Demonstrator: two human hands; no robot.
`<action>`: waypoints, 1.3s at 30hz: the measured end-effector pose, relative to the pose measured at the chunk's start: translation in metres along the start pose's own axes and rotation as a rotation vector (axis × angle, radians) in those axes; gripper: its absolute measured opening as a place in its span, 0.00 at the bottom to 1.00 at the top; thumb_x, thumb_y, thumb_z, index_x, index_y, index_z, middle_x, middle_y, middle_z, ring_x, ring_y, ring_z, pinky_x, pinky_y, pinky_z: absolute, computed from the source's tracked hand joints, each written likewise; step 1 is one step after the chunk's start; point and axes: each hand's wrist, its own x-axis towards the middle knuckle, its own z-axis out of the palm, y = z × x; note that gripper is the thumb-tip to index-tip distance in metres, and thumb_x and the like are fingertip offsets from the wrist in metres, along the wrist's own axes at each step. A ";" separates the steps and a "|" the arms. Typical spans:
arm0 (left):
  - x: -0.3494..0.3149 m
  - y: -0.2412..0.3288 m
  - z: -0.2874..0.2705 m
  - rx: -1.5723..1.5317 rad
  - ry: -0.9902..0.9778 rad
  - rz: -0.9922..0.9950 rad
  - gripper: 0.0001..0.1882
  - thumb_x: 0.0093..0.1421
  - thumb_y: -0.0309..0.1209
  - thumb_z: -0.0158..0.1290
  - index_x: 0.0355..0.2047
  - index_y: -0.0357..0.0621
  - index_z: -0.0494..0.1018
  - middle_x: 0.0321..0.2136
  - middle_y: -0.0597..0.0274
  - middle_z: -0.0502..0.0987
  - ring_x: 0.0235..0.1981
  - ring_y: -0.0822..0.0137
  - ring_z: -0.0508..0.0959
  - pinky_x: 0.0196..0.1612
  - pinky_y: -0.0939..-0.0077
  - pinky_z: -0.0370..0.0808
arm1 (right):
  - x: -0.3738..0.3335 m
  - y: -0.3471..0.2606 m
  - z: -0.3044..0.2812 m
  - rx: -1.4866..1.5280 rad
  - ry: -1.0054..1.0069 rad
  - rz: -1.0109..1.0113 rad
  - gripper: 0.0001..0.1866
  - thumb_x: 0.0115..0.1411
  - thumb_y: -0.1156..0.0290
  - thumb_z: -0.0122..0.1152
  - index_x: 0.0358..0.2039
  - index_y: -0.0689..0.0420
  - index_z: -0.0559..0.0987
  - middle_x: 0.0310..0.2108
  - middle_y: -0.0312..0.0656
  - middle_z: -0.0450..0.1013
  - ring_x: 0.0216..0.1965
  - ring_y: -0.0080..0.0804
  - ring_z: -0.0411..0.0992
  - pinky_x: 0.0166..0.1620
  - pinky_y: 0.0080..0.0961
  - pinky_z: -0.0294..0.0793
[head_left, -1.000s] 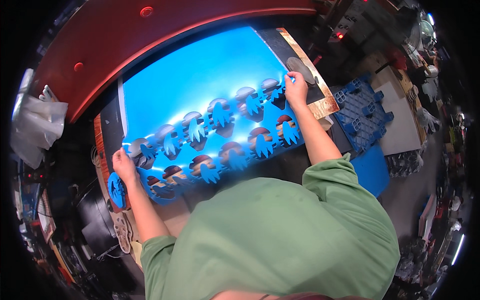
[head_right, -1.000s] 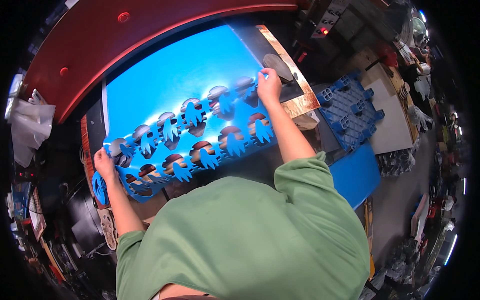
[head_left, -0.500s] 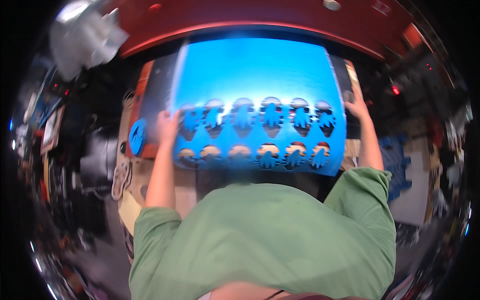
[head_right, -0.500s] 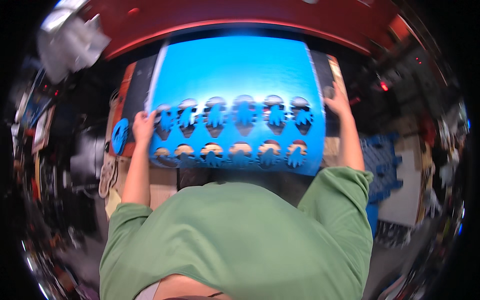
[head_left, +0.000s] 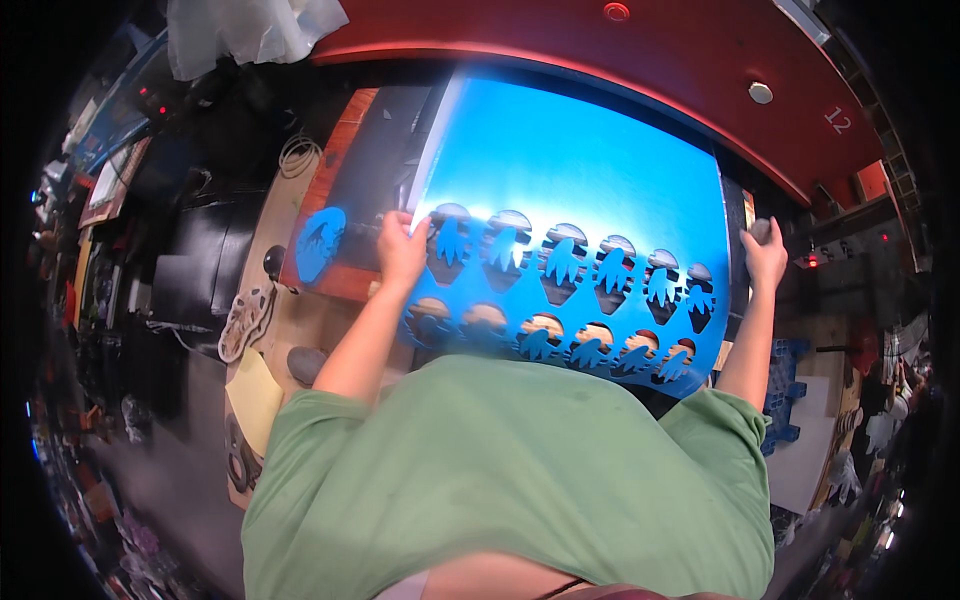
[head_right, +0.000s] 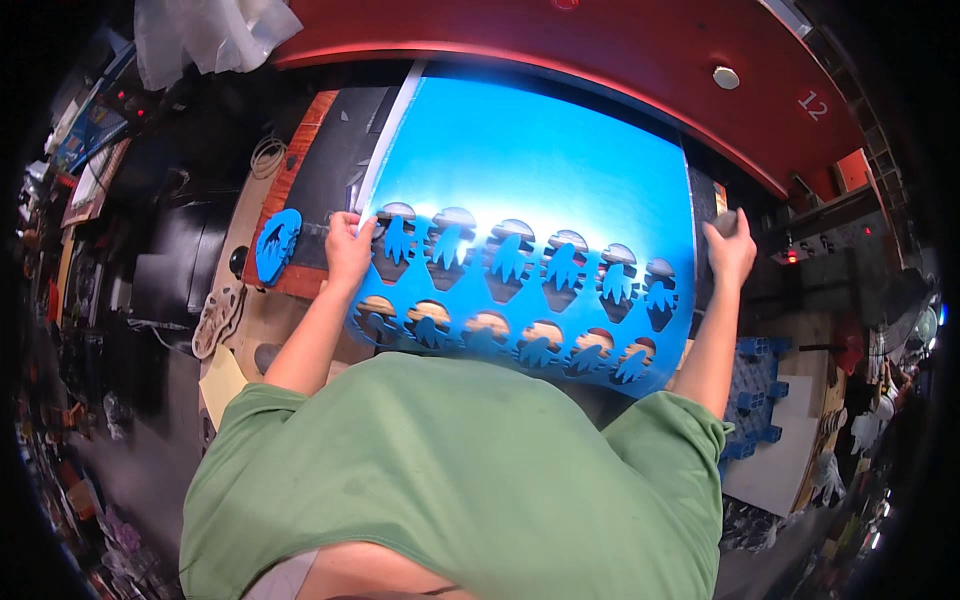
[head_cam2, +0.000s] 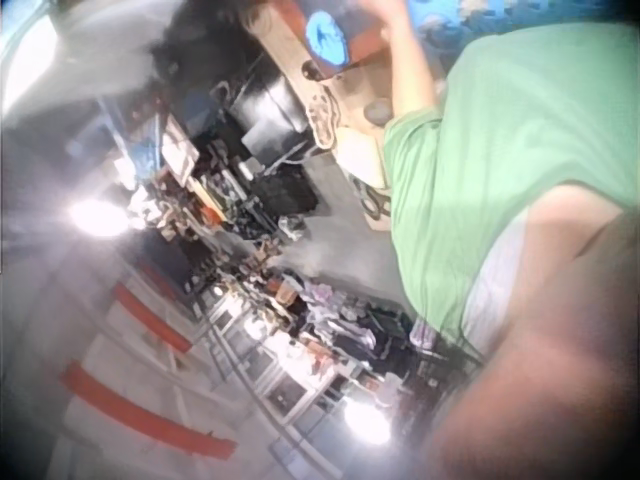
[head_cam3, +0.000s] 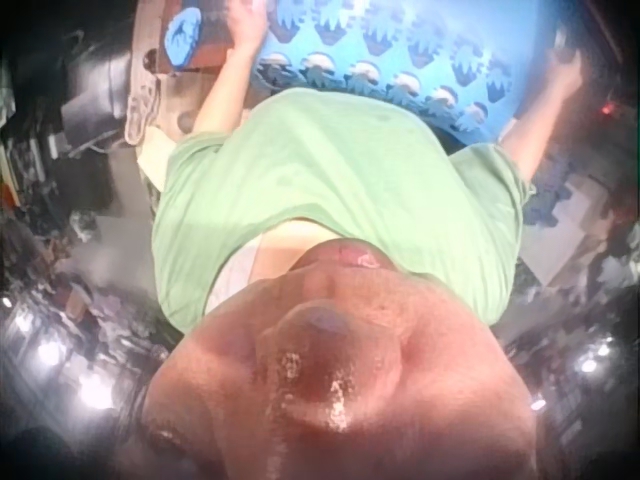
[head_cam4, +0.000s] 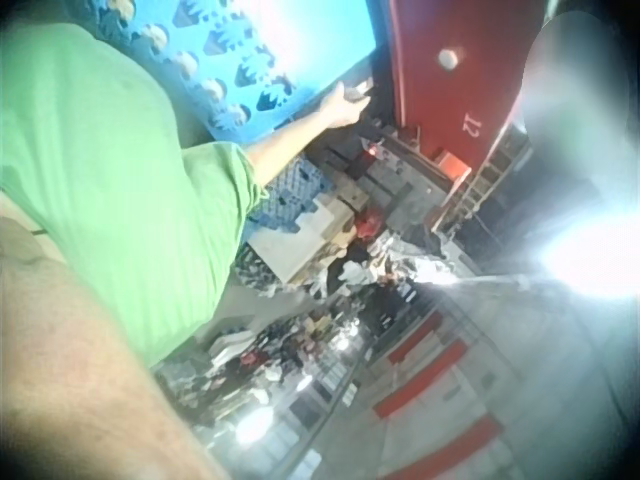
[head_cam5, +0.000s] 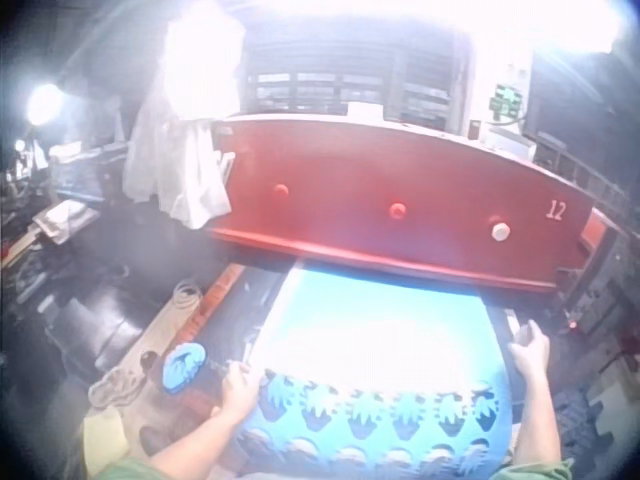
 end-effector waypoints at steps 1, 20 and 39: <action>-0.004 0.000 -0.001 -0.024 0.014 0.025 0.18 0.55 0.38 0.62 0.35 0.37 0.70 0.23 0.53 0.76 0.26 0.55 0.79 0.31 0.63 0.74 | -0.007 -0.032 0.004 0.123 -0.011 -0.117 0.42 0.46 0.59 0.70 0.63 0.49 0.68 0.48 0.51 0.76 0.51 0.47 0.74 0.54 0.38 0.72; -0.003 -0.021 -0.006 -0.427 -0.171 -0.058 0.13 0.60 0.32 0.58 0.37 0.36 0.69 0.24 0.58 0.79 0.22 0.69 0.78 0.27 0.73 0.75 | -0.175 -0.433 0.145 -0.268 -0.708 -0.457 0.38 0.49 0.47 0.63 0.62 0.39 0.68 0.56 0.49 0.67 0.57 0.47 0.67 0.55 0.42 0.71; 0.002 -0.018 -0.006 -0.455 -0.177 -0.097 0.11 0.61 0.28 0.58 0.37 0.36 0.69 0.26 0.64 0.76 0.26 0.79 0.73 0.28 0.82 0.71 | -0.169 -0.452 0.155 -0.307 -0.729 -0.383 0.39 0.46 0.45 0.62 0.59 0.46 0.70 0.52 0.53 0.71 0.55 0.45 0.70 0.54 0.38 0.71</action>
